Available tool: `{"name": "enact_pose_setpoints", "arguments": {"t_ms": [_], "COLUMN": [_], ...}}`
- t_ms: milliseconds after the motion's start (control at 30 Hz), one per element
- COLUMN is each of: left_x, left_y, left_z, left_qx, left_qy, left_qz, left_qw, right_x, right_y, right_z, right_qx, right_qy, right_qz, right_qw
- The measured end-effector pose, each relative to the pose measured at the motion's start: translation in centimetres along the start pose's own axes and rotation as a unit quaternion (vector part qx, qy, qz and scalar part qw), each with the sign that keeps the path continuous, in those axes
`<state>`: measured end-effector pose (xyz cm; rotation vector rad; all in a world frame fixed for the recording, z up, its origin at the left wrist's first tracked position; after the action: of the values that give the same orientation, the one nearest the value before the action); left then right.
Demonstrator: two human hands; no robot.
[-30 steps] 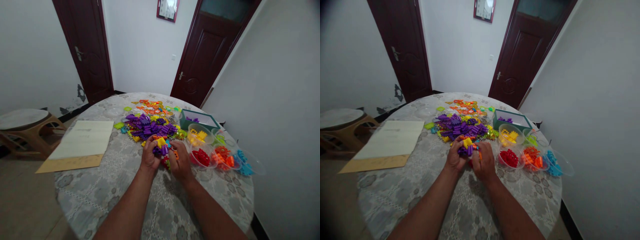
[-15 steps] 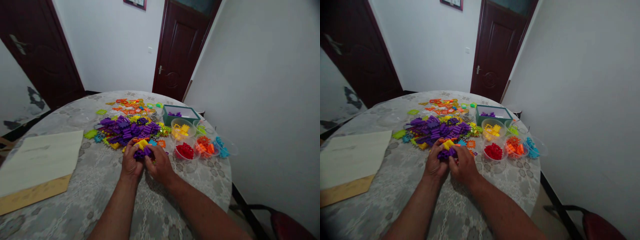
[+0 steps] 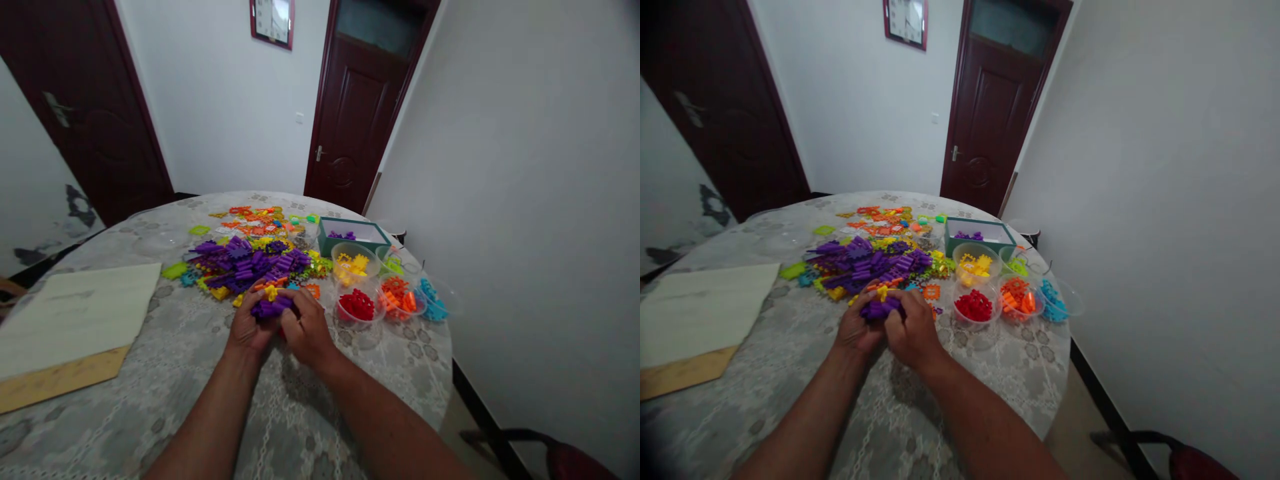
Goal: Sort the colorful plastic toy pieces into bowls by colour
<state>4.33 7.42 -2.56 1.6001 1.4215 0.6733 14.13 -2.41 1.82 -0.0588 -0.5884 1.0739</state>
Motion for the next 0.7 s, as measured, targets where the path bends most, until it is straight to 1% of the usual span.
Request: {"name": "enact_pose_setpoints", "arguments": {"t_ms": [67,167,233,333,467,533,633,700], "left_x": [-0.2,-0.6,-0.7,-0.7,-0.5,-0.3,-0.1,-0.2], "left_y": [0.1,0.3,0.3,0.2,0.0,-0.1,-0.2,-0.2], "left_z": [-0.2,-0.3,-0.2,-0.1,0.0,-0.1,-0.3,-0.4], "left_qx": [-0.007,-0.012,-0.017,-0.031,-0.04,-0.042,-0.04,-0.034], "left_qy": [-0.006,-0.015,-0.018,-0.016,-0.01,-0.007,-0.01,-0.018], "left_qz": [0.004,0.02,0.027,0.019,0.008,0.011,0.012,0.012], "left_qw": [1.0,1.0,0.999,0.999,0.999,0.999,0.999,0.999], "right_x": [0.4,0.9,1.1,1.1,1.1,1.2,1.6,1.8], "right_y": [-0.5,-1.0,-0.9,-0.4,0.1,0.0,-0.9,-2.0], "right_z": [0.2,-0.1,-0.5,-1.3,-1.7,-1.7,-1.1,-0.4], "right_qx": [0.082,0.203,0.241,0.258,0.283,0.284,0.255,0.196], "right_qy": [0.052,0.148,0.197,0.237,0.265,0.268,0.253,0.222], "right_qz": [0.012,0.034,0.039,0.028,0.025,0.022,0.03,0.064], "right_qw": [0.995,0.967,0.949,0.936,0.922,0.92,0.933,0.953]}}
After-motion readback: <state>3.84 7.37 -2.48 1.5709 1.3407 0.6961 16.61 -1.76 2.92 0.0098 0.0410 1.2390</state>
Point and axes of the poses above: each hand's wrist, its own x-axis towards the middle knuckle, its own y-axis out of the palm, z = x × y, the point moved 2 cm from there along x, towards the middle knuckle, and after that the axes turned 8 degrees about y, right-handed, at the moved point
